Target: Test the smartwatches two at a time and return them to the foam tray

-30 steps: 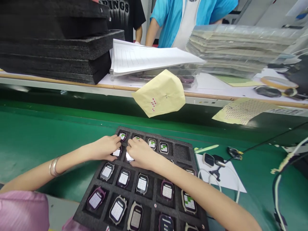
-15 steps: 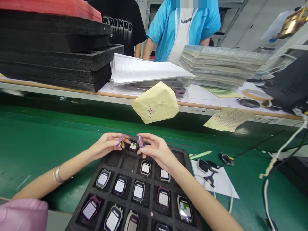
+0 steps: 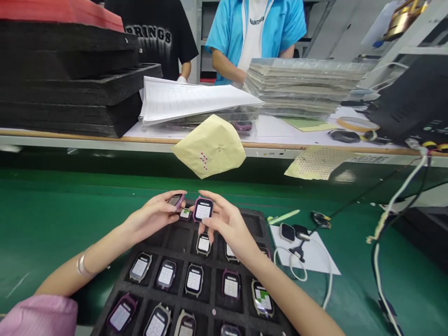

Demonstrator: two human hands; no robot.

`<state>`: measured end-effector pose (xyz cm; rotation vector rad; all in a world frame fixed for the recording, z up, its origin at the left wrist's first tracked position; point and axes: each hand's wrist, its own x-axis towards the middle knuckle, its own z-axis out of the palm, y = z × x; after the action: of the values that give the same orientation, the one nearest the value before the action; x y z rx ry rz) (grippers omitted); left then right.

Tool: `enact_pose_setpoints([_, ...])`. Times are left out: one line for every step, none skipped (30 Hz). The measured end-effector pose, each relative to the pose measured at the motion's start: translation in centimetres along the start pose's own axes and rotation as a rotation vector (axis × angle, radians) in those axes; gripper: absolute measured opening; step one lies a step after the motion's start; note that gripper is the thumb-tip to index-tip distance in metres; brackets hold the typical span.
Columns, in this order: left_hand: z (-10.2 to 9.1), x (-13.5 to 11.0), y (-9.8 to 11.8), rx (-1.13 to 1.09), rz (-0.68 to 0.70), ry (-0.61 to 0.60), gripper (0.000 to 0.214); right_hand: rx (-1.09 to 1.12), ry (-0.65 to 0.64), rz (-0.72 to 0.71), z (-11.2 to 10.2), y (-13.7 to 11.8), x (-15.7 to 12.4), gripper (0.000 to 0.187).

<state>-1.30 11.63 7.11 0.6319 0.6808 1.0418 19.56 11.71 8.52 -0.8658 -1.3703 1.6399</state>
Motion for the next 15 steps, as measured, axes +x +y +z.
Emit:
enact_pose_setpoints([-0.1,0.0,0.0,-0.015,-0.012,0.008,0.036,-0.002,0.012,-0.009,0.0,0.0,0.0,0.048])
enact_pose_setpoints([-0.1,0.0,0.0,-0.034,-0.031,0.009,0.035,-0.007,0.025,-0.019,-0.1,0.1,0.0,0.043])
enact_pose_setpoints([-0.1,0.0,-0.1,-0.054,-0.052,0.003,0.034,-0.017,0.038,-0.029,-0.1,0.2,0.0,0.04])
enact_pose_setpoints([-0.1,-0.1,-0.1,-0.07,-0.067,-0.004,0.033,-0.031,0.05,-0.035,-0.2,0.3,0.0,0.037])
enact_pose_setpoints([0.0,-0.2,0.0,-0.076,-0.071,-0.009,0.032,-0.048,0.064,-0.04,-0.2,0.4,0.0,0.036])
enact_pose_setpoints([0.1,-0.3,0.0,-0.068,-0.064,-0.014,0.032,-0.065,0.079,-0.044,-0.3,0.5,0.0,0.036])
enact_pose_setpoints([0.2,-0.4,0.0,-0.046,-0.047,-0.018,0.032,-0.08,0.092,-0.049,-0.3,0.5,0.0,0.035])
enact_pose_setpoints([0.4,-0.6,0.0,-0.015,-0.026,-0.023,0.031,-0.091,0.101,-0.054,-0.3,0.6,0.0,0.035])
enact_pose_setpoints([0.6,-0.8,0.0,0.022,-0.004,-0.028,0.031,-0.095,0.104,-0.061,-0.4,0.6,-0.1,0.033])
enact_pose_setpoints([0.8,-1.0,0.0,0.059,0.017,-0.029,0.03,-0.092,0.1,-0.067,-0.4,0.6,-0.1,0.032])
enact_pose_setpoints([0.9,-1.2,0.0,0.094,0.037,-0.026,0.029,-0.084,0.092,-0.075,-0.5,0.6,-0.2,0.031])
enact_pose_setpoints([1.0,-1.4,-0.1,0.125,0.059,-0.02,0.028,-0.07,0.08,-0.085,-0.5,0.6,-0.3,0.031])
enact_pose_setpoints([1.1,-1.6,-0.1,0.151,0.081,-0.013,0.026,-0.056,0.065,-0.093,-0.6,0.6,-0.4,0.031])
enact_pose_setpoints([1.1,-1.7,-0.3,0.172,0.103,-0.01,0.025,-0.045,0.047,-0.099,-0.7,0.5,-0.5,0.032])
enact_pose_setpoints([1.1,-1.8,-0.4,0.19,0.126,-0.012,0.023,-0.037,0.029,-0.101,-0.7,0.5,-0.6,0.033])
